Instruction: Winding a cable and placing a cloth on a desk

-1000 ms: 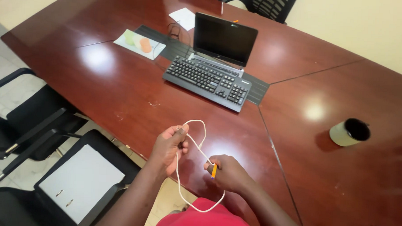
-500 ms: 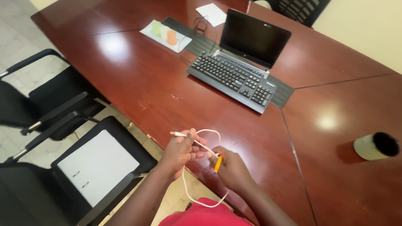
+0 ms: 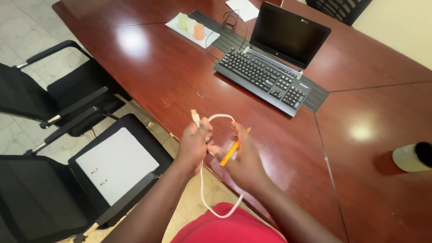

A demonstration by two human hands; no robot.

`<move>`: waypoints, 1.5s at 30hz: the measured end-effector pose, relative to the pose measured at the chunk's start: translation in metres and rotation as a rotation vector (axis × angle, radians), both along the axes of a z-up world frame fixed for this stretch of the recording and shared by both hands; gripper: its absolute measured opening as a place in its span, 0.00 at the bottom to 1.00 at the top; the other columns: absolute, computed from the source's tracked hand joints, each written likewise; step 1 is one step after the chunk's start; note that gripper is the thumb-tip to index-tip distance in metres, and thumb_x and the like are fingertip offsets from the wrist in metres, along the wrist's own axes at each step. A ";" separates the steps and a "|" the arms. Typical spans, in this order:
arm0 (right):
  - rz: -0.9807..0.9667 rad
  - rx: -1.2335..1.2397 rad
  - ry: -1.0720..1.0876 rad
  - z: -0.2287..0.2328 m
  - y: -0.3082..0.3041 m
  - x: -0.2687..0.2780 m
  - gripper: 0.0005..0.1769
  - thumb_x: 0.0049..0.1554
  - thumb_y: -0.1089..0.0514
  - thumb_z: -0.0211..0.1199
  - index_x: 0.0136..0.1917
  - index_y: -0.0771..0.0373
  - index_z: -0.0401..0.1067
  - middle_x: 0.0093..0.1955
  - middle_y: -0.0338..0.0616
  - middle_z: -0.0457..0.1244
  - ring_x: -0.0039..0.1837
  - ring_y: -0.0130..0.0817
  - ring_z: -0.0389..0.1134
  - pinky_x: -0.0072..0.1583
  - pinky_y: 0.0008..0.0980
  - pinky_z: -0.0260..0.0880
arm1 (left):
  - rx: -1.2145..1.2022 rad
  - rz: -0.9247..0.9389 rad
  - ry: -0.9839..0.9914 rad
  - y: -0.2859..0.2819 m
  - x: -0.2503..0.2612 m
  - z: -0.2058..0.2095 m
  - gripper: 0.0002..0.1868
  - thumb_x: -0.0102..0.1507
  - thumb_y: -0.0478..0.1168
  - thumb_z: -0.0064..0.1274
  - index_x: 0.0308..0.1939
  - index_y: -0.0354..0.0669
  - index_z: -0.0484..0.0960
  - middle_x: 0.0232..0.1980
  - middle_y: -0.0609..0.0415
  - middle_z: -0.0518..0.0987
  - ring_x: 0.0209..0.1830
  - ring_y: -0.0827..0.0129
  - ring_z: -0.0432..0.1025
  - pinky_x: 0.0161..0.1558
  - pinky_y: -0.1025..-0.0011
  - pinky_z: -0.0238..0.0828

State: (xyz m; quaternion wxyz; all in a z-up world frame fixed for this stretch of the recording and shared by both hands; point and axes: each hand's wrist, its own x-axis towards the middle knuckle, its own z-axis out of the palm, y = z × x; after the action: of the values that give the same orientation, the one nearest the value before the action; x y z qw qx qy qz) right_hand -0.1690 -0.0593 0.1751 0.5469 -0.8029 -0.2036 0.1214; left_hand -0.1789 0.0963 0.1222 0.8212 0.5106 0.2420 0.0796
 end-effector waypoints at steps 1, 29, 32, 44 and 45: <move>0.001 -0.005 -0.002 -0.001 -0.002 -0.005 0.49 0.52 0.50 0.74 0.77 0.69 0.54 0.73 0.73 0.57 0.70 0.71 0.61 0.67 0.59 0.64 | -0.005 0.001 -0.002 -0.005 0.001 0.009 0.14 0.76 0.45 0.35 0.39 0.43 0.68 0.25 0.65 0.58 0.18 0.79 0.61 0.21 0.81 0.67; 0.124 0.514 1.046 -0.010 -0.038 -0.022 0.17 0.65 0.47 0.57 0.48 0.64 0.68 0.28 0.35 0.48 0.24 0.24 0.48 0.26 0.27 0.55 | -0.504 0.449 0.067 -0.001 0.021 0.042 0.21 0.74 0.57 0.40 0.32 0.51 0.62 0.22 0.63 0.50 0.16 0.77 0.41 0.16 0.76 0.33; 0.134 0.358 0.930 -0.001 -0.045 -0.025 0.19 0.66 0.47 0.56 0.39 0.62 0.65 0.26 0.35 0.46 0.23 0.22 0.42 0.22 0.25 0.45 | -0.481 0.443 0.079 0.009 0.021 0.046 0.22 0.74 0.57 0.41 0.31 0.52 0.61 0.22 0.64 0.49 0.16 0.77 0.40 0.17 0.76 0.33; 0.224 -0.189 0.293 -0.008 -0.084 0.017 0.21 0.65 0.42 0.55 0.36 0.56 0.70 0.27 0.30 0.51 0.32 0.23 0.48 0.36 0.30 0.47 | -0.422 0.394 0.164 0.042 0.009 0.031 0.16 0.70 0.47 0.53 0.30 0.48 0.71 0.22 0.62 0.64 0.17 0.76 0.55 0.25 0.74 0.59; 0.198 -0.274 0.263 -0.002 -0.085 0.021 0.21 0.67 0.46 0.56 0.35 0.55 0.68 0.28 0.30 0.52 0.33 0.24 0.49 0.38 0.31 0.48 | -0.386 0.434 0.208 0.045 0.007 0.030 0.14 0.71 0.45 0.53 0.32 0.47 0.74 0.26 0.59 0.70 0.21 0.74 0.62 0.30 0.71 0.70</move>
State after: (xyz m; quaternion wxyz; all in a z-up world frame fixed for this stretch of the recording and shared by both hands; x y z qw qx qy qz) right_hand -0.1479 -0.1441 0.1727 0.4400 -0.8230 -0.1899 0.3049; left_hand -0.1722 0.1408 0.1524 0.8377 0.2871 0.4388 0.1529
